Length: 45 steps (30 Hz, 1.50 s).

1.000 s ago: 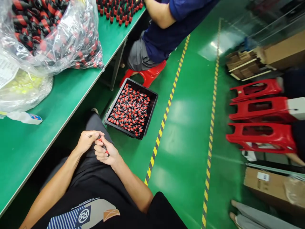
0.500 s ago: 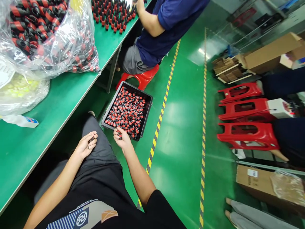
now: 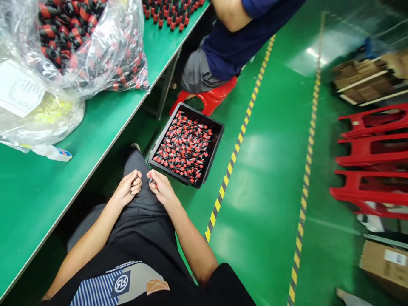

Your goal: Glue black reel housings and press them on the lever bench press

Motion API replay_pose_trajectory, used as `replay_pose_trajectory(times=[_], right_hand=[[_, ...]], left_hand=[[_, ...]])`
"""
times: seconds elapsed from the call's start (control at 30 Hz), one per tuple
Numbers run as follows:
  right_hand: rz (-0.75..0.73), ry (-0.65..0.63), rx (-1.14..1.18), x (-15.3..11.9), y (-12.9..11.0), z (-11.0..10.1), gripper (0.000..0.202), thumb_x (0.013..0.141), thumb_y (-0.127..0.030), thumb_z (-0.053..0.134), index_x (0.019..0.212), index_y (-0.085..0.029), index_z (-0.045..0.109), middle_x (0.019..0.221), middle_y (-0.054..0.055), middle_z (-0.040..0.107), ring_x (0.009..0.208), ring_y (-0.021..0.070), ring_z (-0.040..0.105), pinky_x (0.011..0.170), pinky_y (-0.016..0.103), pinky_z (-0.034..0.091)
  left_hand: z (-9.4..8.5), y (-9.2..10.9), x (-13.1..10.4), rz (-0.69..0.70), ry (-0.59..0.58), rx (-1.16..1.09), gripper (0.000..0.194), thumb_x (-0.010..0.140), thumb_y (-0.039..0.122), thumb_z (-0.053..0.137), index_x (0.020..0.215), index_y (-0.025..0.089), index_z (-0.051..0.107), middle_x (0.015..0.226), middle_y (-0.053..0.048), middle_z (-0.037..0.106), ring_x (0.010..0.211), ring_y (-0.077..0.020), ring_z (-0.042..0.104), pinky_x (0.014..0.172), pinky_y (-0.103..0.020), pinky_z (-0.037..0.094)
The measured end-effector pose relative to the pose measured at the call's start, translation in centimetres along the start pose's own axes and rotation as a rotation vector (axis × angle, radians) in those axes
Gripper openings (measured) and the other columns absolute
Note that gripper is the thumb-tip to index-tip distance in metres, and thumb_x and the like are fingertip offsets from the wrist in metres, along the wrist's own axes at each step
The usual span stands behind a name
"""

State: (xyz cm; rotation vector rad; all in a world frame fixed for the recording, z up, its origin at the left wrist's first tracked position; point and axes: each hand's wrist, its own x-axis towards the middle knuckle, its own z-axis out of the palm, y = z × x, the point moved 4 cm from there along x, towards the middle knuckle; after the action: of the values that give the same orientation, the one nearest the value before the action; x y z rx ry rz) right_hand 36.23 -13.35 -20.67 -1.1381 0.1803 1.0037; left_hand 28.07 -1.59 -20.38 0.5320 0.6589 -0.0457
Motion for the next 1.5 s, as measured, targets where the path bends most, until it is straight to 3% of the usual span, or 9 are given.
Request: replay_pose_trajectory(times=[0.2, 0.37, 0.57, 0.83, 0.97, 1.13, 1.23, 1.4, 1.5], right_hand=[[-0.048, -0.01, -0.107, -0.8, 0.0, 1.0, 0.044, 0.074, -0.056, 0.088, 0.093, -0.018, 0.076, 0.062, -0.008, 0.044, 0.046, 0.0026, 0.025, 0.04, 0.02, 0.016], [-0.32, 0.112, -0.502, -2.0, -0.7, 1.9, 0.033, 0.081, -0.043, 0.08, 0.102, -0.018, 0.08, 0.059, -0.005, 0.053, 0.051, 0.009, 0.038, 0.051, 0.026, 0.033], [-0.524, 0.151, -0.84, -3.2, -1.3, 3.0, 0.029, 0.092, -0.04, 0.07, 0.109, -0.019, 0.079, 0.088, 0.004, 0.076, 0.061, 0.0138, 0.052, 0.066, 0.03, 0.047], [-0.476, 0.024, -0.991, -2.8, -1.0, 3.6, 0.027, 0.101, -0.044, 0.057, 0.097, -0.02, 0.07, 0.08, 0.003, 0.07, 0.067, 0.0167, 0.058, 0.07, 0.03, 0.043], [-0.359, -0.078, -0.821, -2.5, -0.7, 3.5, 0.038, 0.099, -0.053, 0.057, 0.081, -0.02, 0.06, 0.068, -0.001, 0.056, 0.06, 0.0121, 0.046, 0.061, 0.027, 0.035], [0.167, -0.386, -0.148, -3.2, 1.1, 3.7, 0.053, 0.085, -0.07, 0.073, 0.084, -0.019, 0.059, 0.056, -0.013, 0.024, 0.046, 0.0044, 0.012, 0.044, 0.021, 0.012], [0.279, -0.471, 0.066, -4.1, 1.4, 4.1, 0.051, 0.083, -0.067, 0.079, 0.085, -0.019, 0.06, 0.055, -0.014, 0.023, 0.045, 0.0025, 0.009, 0.042, 0.019, 0.01], [0.165, -0.27, 0.082, -2.3, -1.2, 2.0, 0.047, 0.086, -0.062, 0.079, 0.088, -0.017, 0.065, 0.055, -0.013, 0.026, 0.042, 0.0025, 0.014, 0.041, 0.018, 0.014], [0.009, -0.021, 0.131, 0.2, -4.6, -1.6, 0.051, 0.09, -0.069, 0.07, 0.093, -0.018, 0.067, 0.054, -0.013, 0.025, 0.041, 0.005, 0.015, 0.039, 0.02, 0.016]], left_hand=[[-0.5, 0.4, 0.0, 0.053, 0.079, -0.087, 0.049, 0.069, 0.038, 0.096, 0.102, 0.008, 0.075, 0.076, 0.001, 0.058, 0.046, 0.0002, 0.035, 0.038, -0.013, 0.023], [-0.9, 0.7, 0.1, 0.132, 0.176, -0.102, 0.047, 0.068, 0.04, 0.097, 0.097, 0.011, 0.075, 0.085, -0.003, 0.07, 0.039, 0.003, 0.029, 0.035, -0.014, 0.018], [-0.3, 0.9, -0.3, 0.269, 0.212, 0.068, 0.052, 0.07, 0.05, 0.094, 0.099, 0.01, 0.077, 0.096, -0.014, 0.08, 0.037, 0.0026, 0.032, 0.035, -0.017, 0.018], [0.8, 1.4, -1.0, 0.339, 0.187, 0.172, 0.049, 0.08, 0.054, 0.085, 0.103, 0.012, 0.077, 0.112, -0.022, 0.08, 0.036, 0.0016, 0.031, 0.037, -0.019, 0.017], [0.7, 2.1, -1.1, 0.315, 0.082, 0.248, 0.046, 0.081, 0.052, 0.086, 0.102, 0.012, 0.078, 0.114, -0.022, 0.08, 0.037, 0.0016, 0.03, 0.038, -0.02, 0.016], [0.3, 2.6, -1.5, 0.105, -0.166, 0.35, 0.05, 0.08, 0.054, 0.087, 0.1, 0.008, 0.079, 0.076, -0.012, 0.078, 0.037, 0.0004, 0.025, 0.039, -0.021, 0.015], [0.5, 2.3, -1.6, 0.03, -0.23, 0.322, 0.053, 0.078, 0.056, 0.088, 0.1, 0.008, 0.079, 0.068, -0.009, 0.074, 0.037, 0.0009, 0.021, 0.039, -0.021, 0.012], [-0.6, 1.1, -0.1, 0.106, 0.027, 0.166, 0.053, 0.083, 0.053, 0.084, 0.113, 0.01, 0.076, 0.086, -0.013, 0.077, 0.037, 0.0017, 0.022, 0.037, -0.019, 0.011], [-2.0, 0.8, 0.6, 0.156, 0.196, 0.072, 0.047, 0.08, 0.048, 0.088, 0.105, 0.01, 0.075, 0.066, 0.0, 0.064, 0.037, 0.001, 0.023, 0.036, -0.017, 0.014]])
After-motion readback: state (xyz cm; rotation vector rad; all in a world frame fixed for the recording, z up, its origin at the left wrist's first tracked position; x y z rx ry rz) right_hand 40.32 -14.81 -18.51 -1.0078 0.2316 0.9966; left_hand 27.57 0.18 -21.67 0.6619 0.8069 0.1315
